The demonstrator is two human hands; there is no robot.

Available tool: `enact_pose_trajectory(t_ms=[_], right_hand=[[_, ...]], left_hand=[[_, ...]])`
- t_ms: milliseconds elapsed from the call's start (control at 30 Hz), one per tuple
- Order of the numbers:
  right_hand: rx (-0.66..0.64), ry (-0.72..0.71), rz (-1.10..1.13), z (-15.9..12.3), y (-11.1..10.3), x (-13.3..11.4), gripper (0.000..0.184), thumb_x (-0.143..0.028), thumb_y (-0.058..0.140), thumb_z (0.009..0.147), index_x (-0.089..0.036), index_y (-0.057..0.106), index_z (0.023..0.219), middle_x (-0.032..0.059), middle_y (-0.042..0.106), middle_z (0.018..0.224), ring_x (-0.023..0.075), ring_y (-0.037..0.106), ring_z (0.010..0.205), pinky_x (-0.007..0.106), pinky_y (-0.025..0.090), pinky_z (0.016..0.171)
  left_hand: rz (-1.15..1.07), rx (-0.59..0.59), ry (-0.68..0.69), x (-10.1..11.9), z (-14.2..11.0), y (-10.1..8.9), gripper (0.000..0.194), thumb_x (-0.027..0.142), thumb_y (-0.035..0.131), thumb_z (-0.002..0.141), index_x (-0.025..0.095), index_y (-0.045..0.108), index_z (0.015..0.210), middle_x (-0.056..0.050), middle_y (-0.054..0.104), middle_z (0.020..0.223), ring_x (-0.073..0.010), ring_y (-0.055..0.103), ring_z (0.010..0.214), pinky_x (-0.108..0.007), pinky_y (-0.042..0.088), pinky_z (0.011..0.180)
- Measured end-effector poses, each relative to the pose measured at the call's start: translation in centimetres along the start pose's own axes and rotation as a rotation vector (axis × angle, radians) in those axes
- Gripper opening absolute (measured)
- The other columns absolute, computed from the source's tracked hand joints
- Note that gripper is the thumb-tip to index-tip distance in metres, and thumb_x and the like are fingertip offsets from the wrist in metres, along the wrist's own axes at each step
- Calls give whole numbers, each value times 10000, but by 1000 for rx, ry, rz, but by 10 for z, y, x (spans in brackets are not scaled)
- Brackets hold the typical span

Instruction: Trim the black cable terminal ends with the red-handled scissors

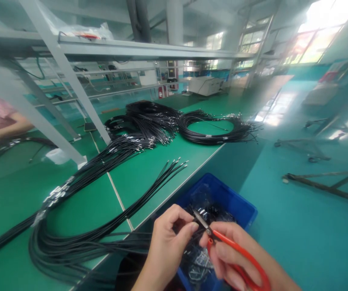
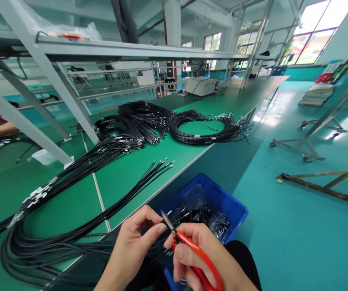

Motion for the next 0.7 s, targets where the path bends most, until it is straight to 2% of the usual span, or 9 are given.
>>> enact_pose_trajectory(t_ms=[67, 133, 167, 233, 300, 367, 467, 567, 700], right_hand=[[20, 70, -92, -1, -1, 2, 241, -302, 636, 755, -137, 558, 913, 15, 640, 572, 15, 360, 281, 128, 230, 282], [50, 116, -194, -2, -1, 1, 169, -180, 650, 708, -142, 580, 857, -14, 613, 554, 30, 422, 340, 133, 306, 343], [84, 86, -227, -3, -1, -1, 164, -134, 656, 680, -147, 590, 829, -26, 598, 562, 43, 464, 400, 146, 352, 402], [214, -84, -244, -3, -2, -8, 224, -82, 678, 627, -168, 603, 820, -38, 587, 610, 76, 519, 538, 181, 402, 524], [386, -277, -254, -3, -5, -15, 324, -64, 697, 598, -200, 598, 875, -27, 619, 703, 94, 526, 599, 207, 418, 578], [488, -389, -241, 0, -3, -19, 377, -75, 699, 612, -224, 580, 937, -8, 651, 776, 108, 540, 632, 227, 438, 613], [455, -426, -161, 8, 6, -23, 319, -145, 679, 680, -233, 557, 962, 0, 655, 798, 124, 570, 688, 234, 457, 637], [418, -427, -88, 15, 15, -27, 278, -205, 671, 707, -230, 544, 954, -24, 629, 737, 106, 559, 608, 206, 447, 548], [535, -440, -90, 20, 17, -25, 289, -215, 698, 674, -211, 553, 923, -30, 617, 674, 102, 547, 564, 192, 422, 493]], left_hand=[[-4, 3, -8, 0, 0, -1, 105, 190, 610, 763, 164, 580, 666, 19, 548, 638, -119, 475, 598, -215, 379, 571], [-16, 10, -27, -1, -1, -3, 100, 192, 617, 758, 163, 587, 667, 21, 541, 632, -119, 471, 597, -213, 372, 568], [-28, 12, -41, -2, -1, -4, 98, 194, 624, 753, 161, 589, 667, 23, 533, 626, -117, 465, 596, -210, 366, 566], [-88, -17, -83, -3, -1, -4, 105, 207, 643, 743, 157, 589, 668, 33, 506, 604, -108, 439, 583, -203, 345, 555], [-214, -104, -141, -3, -2, -2, 132, 234, 659, 738, 152, 583, 668, 39, 485, 586, -96, 402, 560, -196, 316, 535], [-359, -197, -181, -3, -2, 1, 163, 264, 664, 739, 144, 578, 669, 34, 497, 588, -91, 380, 556, -196, 300, 533], [-493, -260, -204, -1, -2, 4, 181, 272, 667, 735, 135, 576, 660, 12, 546, 602, -98, 393, 574, -204, 304, 557], [-527, -270, -229, -2, -3, 6, 185, 270, 671, 729, 135, 570, 653, 7, 563, 597, -103, 403, 579, -208, 306, 567], [-494, -260, -236, -5, -4, 5, 182, 276, 678, 728, 134, 579, 669, 6, 566, 607, -104, 411, 584, -209, 305, 568]])
Point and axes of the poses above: each hand's wrist, its own z-axis towards the middle knuckle, its own y-axis out of the palm, x = y × z, the point moved 3 cm from there along z, towards the middle knuckle
